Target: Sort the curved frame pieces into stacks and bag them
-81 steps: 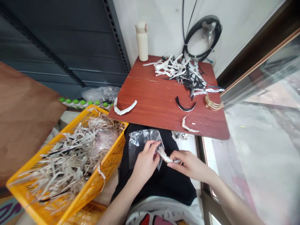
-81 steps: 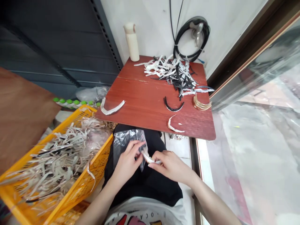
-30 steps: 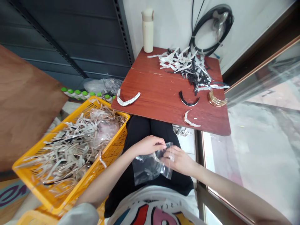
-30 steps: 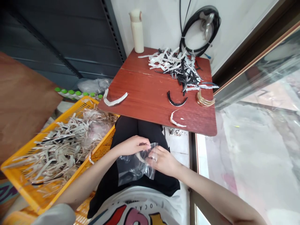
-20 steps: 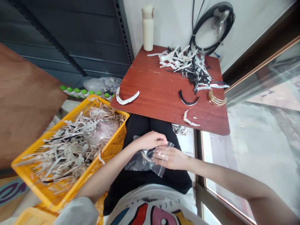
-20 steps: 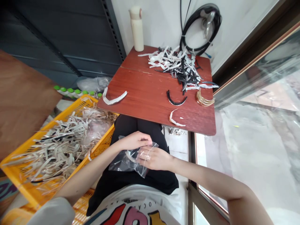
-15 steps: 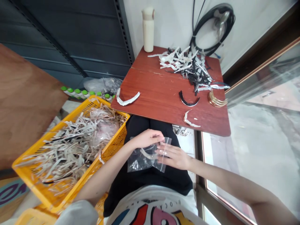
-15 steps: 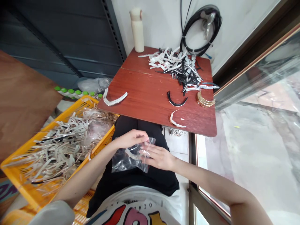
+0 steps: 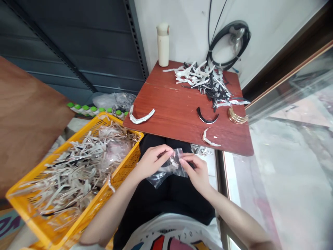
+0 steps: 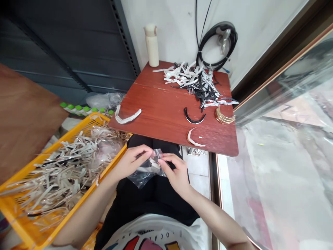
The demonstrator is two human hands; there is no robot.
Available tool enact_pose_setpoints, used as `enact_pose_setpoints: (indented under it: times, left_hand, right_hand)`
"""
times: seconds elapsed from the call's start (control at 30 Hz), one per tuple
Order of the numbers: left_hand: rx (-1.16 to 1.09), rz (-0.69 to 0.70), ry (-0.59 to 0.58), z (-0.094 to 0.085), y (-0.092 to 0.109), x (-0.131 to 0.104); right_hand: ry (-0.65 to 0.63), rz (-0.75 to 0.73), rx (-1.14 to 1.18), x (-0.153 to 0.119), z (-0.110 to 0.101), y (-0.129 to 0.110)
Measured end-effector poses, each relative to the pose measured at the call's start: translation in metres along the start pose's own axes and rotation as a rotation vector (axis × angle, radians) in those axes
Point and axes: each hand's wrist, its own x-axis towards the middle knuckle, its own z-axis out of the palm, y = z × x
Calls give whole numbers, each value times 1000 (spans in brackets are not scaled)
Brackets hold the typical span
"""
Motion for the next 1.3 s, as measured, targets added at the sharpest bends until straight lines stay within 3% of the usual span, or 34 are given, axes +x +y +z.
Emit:
enact_pose_setpoints:
  times: [0.17, 0.33, 0.5, 0.7, 1.03, 1.3]
  left_hand:
    - [213, 129, 164, -23, 18, -13]
    - [415, 305, 434, -44, 36, -11]
    - [472, 377, 546, -66, 58, -6]
    - [520, 474, 572, -89, 76, -2]
    - [642, 514, 659, -103, 82, 4]
    - [661, 464, 408, -120, 93, -1]
  right_hand:
    - [-68, -166, -5, 32, 8, -30]
    - [-139, -322, -104, 67, 6, -64]
    - [-249, -473, -161, 101, 2, -99]
    - [-297, -594, -207, 126, 4, -130]
    - [-410, -481, 37, 152, 14, -146]
    - [-501, -453, 41, 156, 9, -160]
